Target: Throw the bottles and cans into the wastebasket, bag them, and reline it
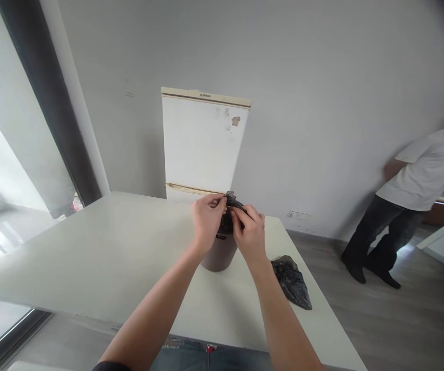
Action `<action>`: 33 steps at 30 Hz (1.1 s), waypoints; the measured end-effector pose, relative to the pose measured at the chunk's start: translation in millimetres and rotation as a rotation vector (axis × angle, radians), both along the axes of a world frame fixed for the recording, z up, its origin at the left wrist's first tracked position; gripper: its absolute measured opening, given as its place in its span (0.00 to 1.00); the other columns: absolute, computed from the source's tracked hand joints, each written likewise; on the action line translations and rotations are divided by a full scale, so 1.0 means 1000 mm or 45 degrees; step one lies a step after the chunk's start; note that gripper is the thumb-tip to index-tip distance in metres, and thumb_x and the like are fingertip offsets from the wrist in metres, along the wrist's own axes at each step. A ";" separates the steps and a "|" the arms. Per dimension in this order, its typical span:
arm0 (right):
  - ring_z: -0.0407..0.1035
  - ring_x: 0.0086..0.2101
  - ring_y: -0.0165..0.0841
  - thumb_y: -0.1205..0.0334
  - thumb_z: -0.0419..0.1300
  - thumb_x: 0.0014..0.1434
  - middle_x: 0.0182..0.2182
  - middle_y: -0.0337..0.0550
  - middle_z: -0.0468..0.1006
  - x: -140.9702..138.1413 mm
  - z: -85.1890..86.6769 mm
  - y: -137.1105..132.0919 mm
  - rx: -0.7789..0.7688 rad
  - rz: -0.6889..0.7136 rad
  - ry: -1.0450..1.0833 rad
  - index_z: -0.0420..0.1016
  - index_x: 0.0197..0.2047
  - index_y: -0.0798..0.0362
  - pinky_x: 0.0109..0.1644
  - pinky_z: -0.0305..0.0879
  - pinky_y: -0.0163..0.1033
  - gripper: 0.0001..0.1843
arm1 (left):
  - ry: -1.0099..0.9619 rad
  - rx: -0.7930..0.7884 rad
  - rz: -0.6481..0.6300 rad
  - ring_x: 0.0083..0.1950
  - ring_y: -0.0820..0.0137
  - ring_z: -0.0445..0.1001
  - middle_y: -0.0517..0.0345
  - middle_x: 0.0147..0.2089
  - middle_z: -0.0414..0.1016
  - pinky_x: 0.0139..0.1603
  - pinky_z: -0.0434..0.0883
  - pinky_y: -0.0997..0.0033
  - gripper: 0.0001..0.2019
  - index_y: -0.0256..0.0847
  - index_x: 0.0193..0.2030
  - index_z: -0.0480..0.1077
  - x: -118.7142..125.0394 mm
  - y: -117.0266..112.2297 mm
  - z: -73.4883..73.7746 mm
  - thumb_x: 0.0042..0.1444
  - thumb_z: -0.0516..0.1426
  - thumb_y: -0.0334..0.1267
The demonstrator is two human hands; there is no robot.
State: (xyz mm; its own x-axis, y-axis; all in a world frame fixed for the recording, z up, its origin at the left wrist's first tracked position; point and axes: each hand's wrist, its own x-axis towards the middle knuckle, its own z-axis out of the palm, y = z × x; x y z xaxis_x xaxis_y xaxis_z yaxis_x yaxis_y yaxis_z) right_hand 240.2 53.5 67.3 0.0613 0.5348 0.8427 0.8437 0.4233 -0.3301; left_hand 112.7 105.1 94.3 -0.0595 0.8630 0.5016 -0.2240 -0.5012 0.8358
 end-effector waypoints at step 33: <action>0.69 0.48 0.45 0.52 0.61 0.60 0.49 0.49 0.76 0.090 -0.022 0.028 -0.404 0.020 0.443 0.77 0.28 0.50 0.47 0.65 0.49 0.14 | 0.193 -0.258 0.219 0.34 0.63 0.84 0.49 0.32 0.84 0.41 0.83 0.61 0.06 0.35 0.38 0.83 -0.068 0.076 -0.036 0.55 0.67 0.34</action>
State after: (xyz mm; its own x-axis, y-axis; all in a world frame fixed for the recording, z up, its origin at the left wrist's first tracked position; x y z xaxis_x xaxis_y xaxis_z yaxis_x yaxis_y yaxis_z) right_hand 329.9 81.9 45.0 0.3008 0.7659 0.5682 0.6544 0.2676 -0.7072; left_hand 45.2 181.0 58.8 -0.1513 0.9302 0.3345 -0.0151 -0.3405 0.9401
